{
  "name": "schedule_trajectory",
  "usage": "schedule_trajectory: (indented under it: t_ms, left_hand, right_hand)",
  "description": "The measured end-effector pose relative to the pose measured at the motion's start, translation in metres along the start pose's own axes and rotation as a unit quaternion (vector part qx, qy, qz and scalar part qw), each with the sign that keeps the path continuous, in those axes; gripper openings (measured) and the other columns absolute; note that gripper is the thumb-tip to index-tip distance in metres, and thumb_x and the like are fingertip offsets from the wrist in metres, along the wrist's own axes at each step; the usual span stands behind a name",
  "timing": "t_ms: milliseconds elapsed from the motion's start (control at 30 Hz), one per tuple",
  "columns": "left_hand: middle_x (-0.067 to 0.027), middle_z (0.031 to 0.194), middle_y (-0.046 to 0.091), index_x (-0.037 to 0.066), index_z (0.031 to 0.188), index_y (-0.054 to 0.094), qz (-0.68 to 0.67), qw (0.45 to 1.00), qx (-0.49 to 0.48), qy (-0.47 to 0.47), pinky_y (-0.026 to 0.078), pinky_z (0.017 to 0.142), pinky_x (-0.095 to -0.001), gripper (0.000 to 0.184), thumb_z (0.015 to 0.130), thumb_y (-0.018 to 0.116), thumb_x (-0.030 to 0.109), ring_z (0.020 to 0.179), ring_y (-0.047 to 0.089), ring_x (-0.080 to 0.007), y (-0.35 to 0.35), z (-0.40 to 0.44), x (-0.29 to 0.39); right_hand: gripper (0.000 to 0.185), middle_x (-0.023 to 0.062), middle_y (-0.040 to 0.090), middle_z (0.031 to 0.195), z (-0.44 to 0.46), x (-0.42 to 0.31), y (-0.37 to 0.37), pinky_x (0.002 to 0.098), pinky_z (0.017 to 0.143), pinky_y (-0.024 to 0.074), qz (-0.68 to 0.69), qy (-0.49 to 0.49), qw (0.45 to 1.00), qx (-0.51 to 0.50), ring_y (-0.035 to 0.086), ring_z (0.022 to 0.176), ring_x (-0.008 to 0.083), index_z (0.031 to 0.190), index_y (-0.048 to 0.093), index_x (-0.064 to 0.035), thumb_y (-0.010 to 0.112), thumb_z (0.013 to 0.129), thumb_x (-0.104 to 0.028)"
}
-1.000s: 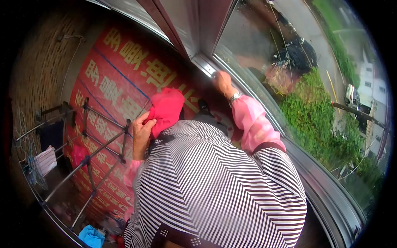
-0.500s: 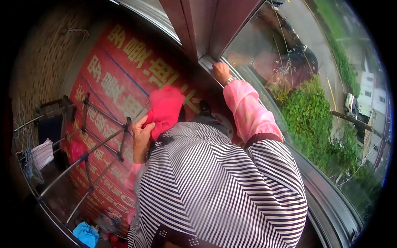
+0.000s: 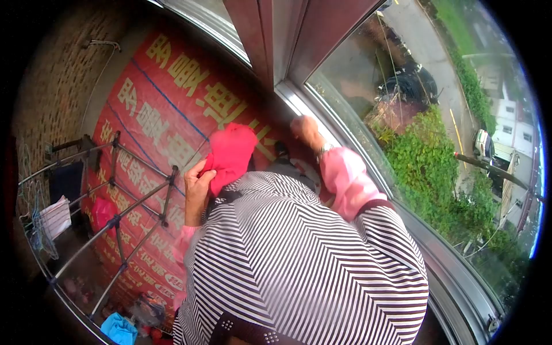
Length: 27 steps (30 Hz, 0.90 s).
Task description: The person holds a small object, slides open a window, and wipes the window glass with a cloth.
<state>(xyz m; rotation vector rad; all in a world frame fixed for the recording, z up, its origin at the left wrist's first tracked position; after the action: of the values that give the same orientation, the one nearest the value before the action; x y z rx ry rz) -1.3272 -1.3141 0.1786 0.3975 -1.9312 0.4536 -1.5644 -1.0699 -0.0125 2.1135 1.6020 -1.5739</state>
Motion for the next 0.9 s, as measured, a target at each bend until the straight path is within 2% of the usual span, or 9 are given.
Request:
schedule_trajectory:
  t_ms: [33,100,167,267,400,500,700,833,900]
  left_hand:
    - [-0.0093,0.093,0.07,-0.009,0.106,0.064,-0.013,1.0,-0.004,-0.006,0.049,0.08,-0.0274,0.03,0.079,0.06,0.003,0.087,0.062,-0.0123,0.001,0.002,0.0]
    - [-0.009,0.094,0.07,-0.009,0.106,0.065,-0.027,0.999,-0.001,-0.02,0.049,0.08,-0.0275,0.03,0.078,0.06,0.003,0.088,0.063,-0.0123,0.004,0.005,-0.009]
    - [-0.0092,0.095,0.07,-0.008,0.105,0.065,-0.01,1.0,0.009,0.006,0.05,0.08,-0.0272,0.029,0.077,0.06,0.002,0.088,0.064,-0.0135,0.007,0.008,-0.008]
    - [-0.0109,0.096,0.07,-0.006,0.104,0.066,-0.008,0.999,-0.015,0.033,0.05,0.082,-0.0277,0.03,0.076,0.06,0.001,0.09,0.065,-0.0164,0.019,0.014,0.002]
    - [-0.0124,0.1,0.07,-0.006,0.105,0.066,0.044,0.996,-0.015,0.072,0.049,0.085,-0.0288,0.031,0.075,0.061,0.002,0.095,0.065,-0.019,0.034,0.018,0.025]
    - [-0.0137,0.102,0.07,-0.006,0.107,0.065,0.046,0.994,-0.006,0.101,0.049,0.087,-0.0295,0.033,0.075,0.062,0.003,0.098,0.065,-0.02,0.044,0.019,0.038]
    - [-0.015,0.101,0.07,-0.006,0.108,0.065,0.014,0.991,-0.03,0.133,0.049,0.087,-0.03,0.035,0.075,0.062,0.005,0.097,0.066,-0.0201,0.063,0.018,0.049]
    - [-0.0116,0.095,0.07,-0.005,0.106,0.066,-0.037,0.986,-0.016,0.159,0.051,0.081,-0.0283,0.032,0.075,0.062,0.003,0.089,0.066,-0.0169,0.065,0.011,0.066]
    - [-0.0092,0.092,0.07,-0.004,0.106,0.066,-0.057,0.988,-0.015,0.145,0.051,0.079,-0.0273,0.031,0.076,0.062,0.003,0.086,0.065,-0.014,0.067,0.006,0.078]
  right_hand:
    - [0.022,0.0082,0.067,0.067,-0.023,0.0,0.021,0.0339,0.056,0.0501,0.108,0.029,0.992,-0.055,0.065,0.061,0.0186,0.071,0.067,-0.0042,0.059,0.082,-0.02]
    - [0.02,0.0098,0.067,0.068,-0.047,0.007,0.065,0.0337,0.058,0.0504,0.004,-0.033,0.993,-0.116,0.065,0.064,0.019,0.073,0.066,-0.0036,0.058,0.083,-0.019]
    - [0.02,0.0106,0.066,0.07,-0.06,-0.004,0.082,0.0322,0.062,0.0506,-0.162,-0.239,0.957,0.008,0.065,0.066,0.0191,0.076,0.067,-0.0034,0.057,0.084,-0.019]
    - [0.03,0.0097,0.067,0.075,-0.071,-0.057,0.05,0.0308,0.067,0.0513,0.047,-0.019,0.996,-0.075,0.064,0.07,0.0186,0.083,0.069,-0.0021,0.059,0.09,-0.029]
    - [0.053,0.0109,0.067,0.091,-0.074,-0.115,0.032,0.0297,0.074,0.0531,0.32,0.044,0.935,-0.147,0.064,0.08,0.017,0.104,0.062,0.0058,0.052,0.097,-0.046]
    - [0.046,0.0069,0.065,0.086,-0.084,-0.147,0.026,0.0271,0.069,0.0524,0.404,0.09,0.901,-0.127,0.062,0.074,0.0135,0.105,0.064,0.0043,0.054,0.097,-0.04]
    - [0.063,0.0091,0.062,0.11,-0.106,-0.202,0.021,0.0284,0.089,0.048,0.383,0.004,0.89,-0.247,0.059,0.101,0.0152,0.126,0.055,0.0032,0.05,0.096,-0.051]
    - [0.066,0.0086,0.059,0.117,-0.135,-0.232,0.011,0.0309,0.092,0.0468,0.424,-0.02,0.859,-0.288,0.057,0.106,0.0156,0.133,0.049,0.0021,0.055,0.094,-0.051]
    - [0.067,0.0091,0.06,0.116,-0.139,-0.236,0.005,0.0304,0.092,0.047,0.367,-0.077,0.889,-0.262,0.057,0.107,0.0153,0.133,0.048,0.0015,0.064,0.09,-0.047]
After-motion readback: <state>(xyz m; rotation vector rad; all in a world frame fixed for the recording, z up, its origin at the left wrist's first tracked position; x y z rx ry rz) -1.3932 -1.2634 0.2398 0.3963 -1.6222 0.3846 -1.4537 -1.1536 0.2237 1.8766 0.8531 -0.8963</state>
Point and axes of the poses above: each hand's wrist, its own z-axis towards the middle knuckle, its own y-axis out of the palm, x = y × z, the point moved 8 cm from there along z, towards the middle knuckle
